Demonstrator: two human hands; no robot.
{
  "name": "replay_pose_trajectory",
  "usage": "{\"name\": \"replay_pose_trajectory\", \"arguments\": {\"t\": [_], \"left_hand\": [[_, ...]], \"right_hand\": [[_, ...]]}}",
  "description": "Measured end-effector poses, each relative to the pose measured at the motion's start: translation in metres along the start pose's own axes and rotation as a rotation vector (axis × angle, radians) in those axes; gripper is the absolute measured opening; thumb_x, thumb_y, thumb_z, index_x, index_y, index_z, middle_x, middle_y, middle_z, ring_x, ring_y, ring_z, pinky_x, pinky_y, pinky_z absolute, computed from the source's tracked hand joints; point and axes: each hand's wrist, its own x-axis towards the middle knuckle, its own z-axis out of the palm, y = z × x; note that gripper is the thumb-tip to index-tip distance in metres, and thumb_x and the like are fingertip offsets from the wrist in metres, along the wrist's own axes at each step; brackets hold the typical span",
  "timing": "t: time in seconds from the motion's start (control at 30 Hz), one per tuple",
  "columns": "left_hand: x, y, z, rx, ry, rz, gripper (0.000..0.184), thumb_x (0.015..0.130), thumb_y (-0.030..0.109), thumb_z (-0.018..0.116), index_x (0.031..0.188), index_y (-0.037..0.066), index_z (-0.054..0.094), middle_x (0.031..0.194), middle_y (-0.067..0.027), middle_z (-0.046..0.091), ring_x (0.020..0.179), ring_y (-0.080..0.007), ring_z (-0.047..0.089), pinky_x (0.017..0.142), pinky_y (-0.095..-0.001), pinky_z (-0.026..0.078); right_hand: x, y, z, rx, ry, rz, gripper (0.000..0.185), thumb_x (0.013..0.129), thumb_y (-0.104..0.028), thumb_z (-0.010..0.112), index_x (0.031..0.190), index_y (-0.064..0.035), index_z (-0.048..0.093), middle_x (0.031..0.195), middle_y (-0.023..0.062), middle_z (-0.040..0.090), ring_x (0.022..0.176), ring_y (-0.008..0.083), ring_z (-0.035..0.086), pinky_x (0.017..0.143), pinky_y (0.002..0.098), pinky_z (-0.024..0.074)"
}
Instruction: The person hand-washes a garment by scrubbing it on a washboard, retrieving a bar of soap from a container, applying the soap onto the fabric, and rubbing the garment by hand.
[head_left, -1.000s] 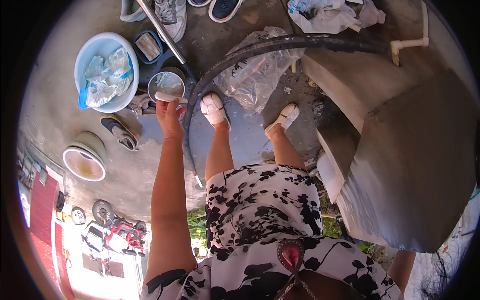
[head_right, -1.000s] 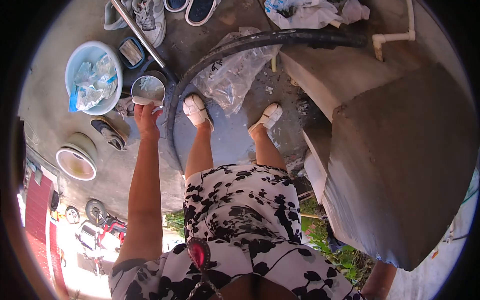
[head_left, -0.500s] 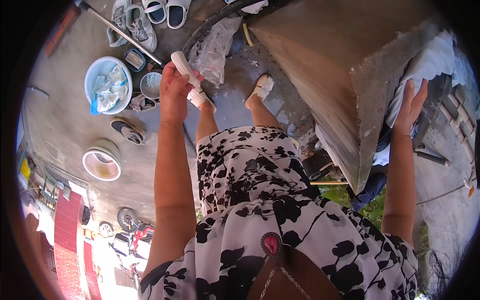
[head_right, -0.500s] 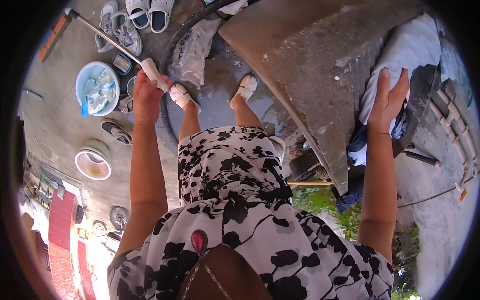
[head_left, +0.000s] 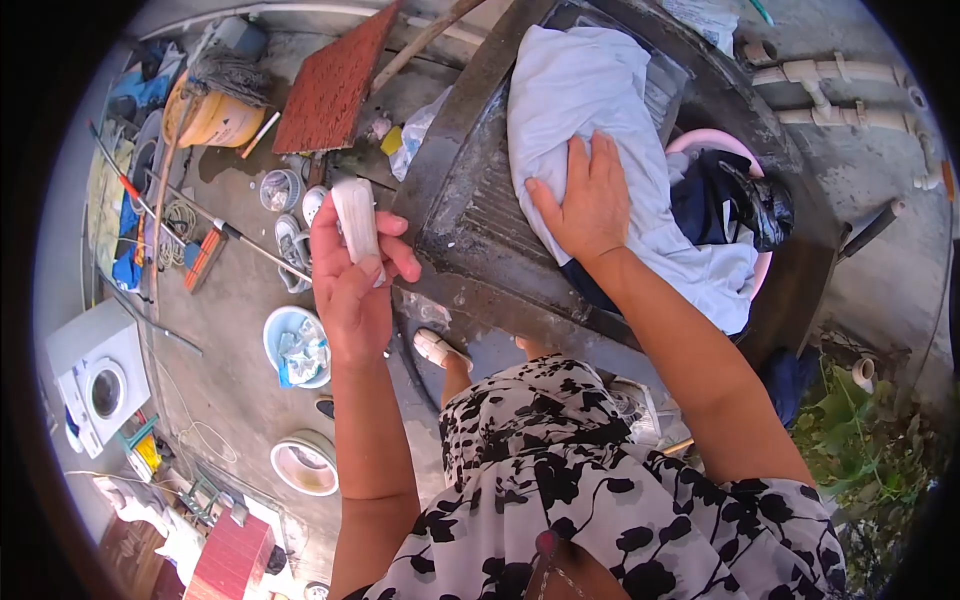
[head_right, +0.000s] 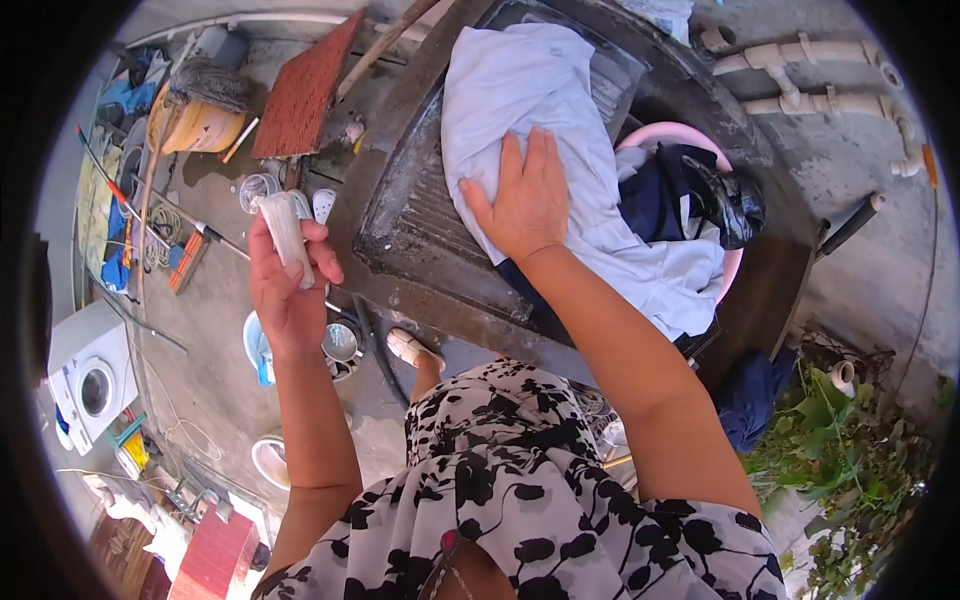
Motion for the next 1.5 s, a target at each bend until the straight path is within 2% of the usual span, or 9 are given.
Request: {"name": "replay_pose_trajectory", "arguments": {"t": [0.27,0.37,0.47,0.87,1.0,1.2,1.27,1.37,1.5], "left_hand": [[0.084,-0.040,0.164,0.384,-0.113,-0.001,0.027,0.091,0.009,0.062,0.115,0.001,0.054,0.094,-0.0106,0.068,0.074,-0.0187,0.066,0.067,-0.0288,0.053],[0.106,-0.065,0.178,1.368,-0.269,0.624,0.036,0.072,0.010,0.072,0.106,0.008,0.061,0.097,-0.0148,0.066,0.092,-0.0356,0.061,0.077,-0.0427,0.050],[0.104,-0.104,0.177,1.684,-0.569,0.567,0.034,0.074,0.016,0.073,0.106,0.011,0.062,0.102,-0.0116,0.064,0.099,-0.0320,0.059,0.081,-0.0423,0.048],[0.206,-0.152,0.184,1.819,-0.656,1.043,0.011,0.086,0.022,0.061,0.091,0.013,0.062,0.095,-0.0034,0.059,0.096,-0.0231,0.057,0.085,-0.0419,0.040],[0.200,-0.162,0.198,1.760,-0.562,0.911,0.019,0.081,0.027,0.068,0.092,0.013,0.062,0.092,-0.0048,0.060,0.094,-0.0253,0.056,0.085,-0.0417,0.039],[0.153,-0.146,0.165,1.580,-1.014,0.847,0.014,0.085,0.024,0.066,0.087,0.011,0.062,0.088,-0.0065,0.059,0.088,-0.0279,0.058,0.079,-0.0428,0.041],[0.204,-0.148,0.170,1.781,-0.747,0.952,0.017,0.084,0.026,0.067,0.083,0.011,0.060,0.085,-0.0071,0.060,0.084,-0.0278,0.059,0.075,-0.0427,0.042],[0.220,-0.173,0.194,1.839,-0.506,0.986,0.020,0.082,0.029,0.070,0.082,0.012,0.059,0.080,-0.0072,0.060,0.076,-0.0282,0.060,0.068,-0.0431,0.044],[0.186,-0.164,0.189,1.671,-0.665,0.921,0.023,0.080,0.029,0.072,0.081,0.011,0.058,0.075,-0.0073,0.059,0.069,-0.0295,0.059,0.061,-0.0436,0.044]], "right_hand": [[-0.010,0.006,-0.025,0.147,-0.093,0.088,0.078,0.083,-0.046,0.065,0.140,0.0022,0.041,0.148,0.0323,0.030,0.140,0.0466,0.026,0.114,0.0505,0.0254],[-0.027,0.019,-0.046,0.212,-0.337,-0.044,0.079,0.084,-0.045,0.064,0.144,-0.0007,0.039,0.153,0.0282,0.026,0.144,0.0424,0.021,0.117,0.0474,0.0205],[-0.041,0.032,-0.047,0.254,-0.308,-0.100,0.077,0.085,-0.046,0.061,0.144,-0.0008,0.039,0.153,0.0269,0.026,0.145,0.0408,0.021,0.119,0.0466,0.0183],[-0.042,0.039,-0.036,0.365,-0.155,-0.053,0.070,0.082,-0.043,0.064,0.138,-0.0038,0.049,0.152,0.0236,0.031,0.143,0.0388,0.027,0.114,0.0477,0.0275],[-0.045,0.037,-0.037,0.365,-0.186,-0.028,0.070,0.083,-0.043,0.061,0.140,-0.0047,0.047,0.153,0.0224,0.031,0.145,0.0371,0.023,0.117,0.0460,0.0216],[-0.042,0.039,-0.042,0.413,-0.478,0.023,0.068,0.085,-0.044,0.059,0.140,-0.0055,0.048,0.153,0.0205,0.031,0.145,0.0363,0.023,0.118,0.0456,0.0179],[-0.042,0.038,-0.038,0.384,-0.140,-0.040,0.066,0.082,-0.042,0.062,0.136,-0.0052,0.051,0.151,0.0213,0.035,0.143,0.0367,0.028,0.114,0.0468,0.0259],[-0.043,0.039,-0.037,0.378,-0.133,-0.007,0.066,0.083,-0.041,0.062,0.136,-0.0054,0.051,0.152,0.0208,0.034,0.143,0.0363,0.027,0.115,0.0465,0.0258],[-0.043,0.039,-0.041,0.402,-0.180,-0.019,0.067,0.083,-0.041,0.061,0.139,-0.0048,0.048,0.153,0.0208,0.032,0.145,0.0354,0.023,0.117,0.0455,0.0204]]}}
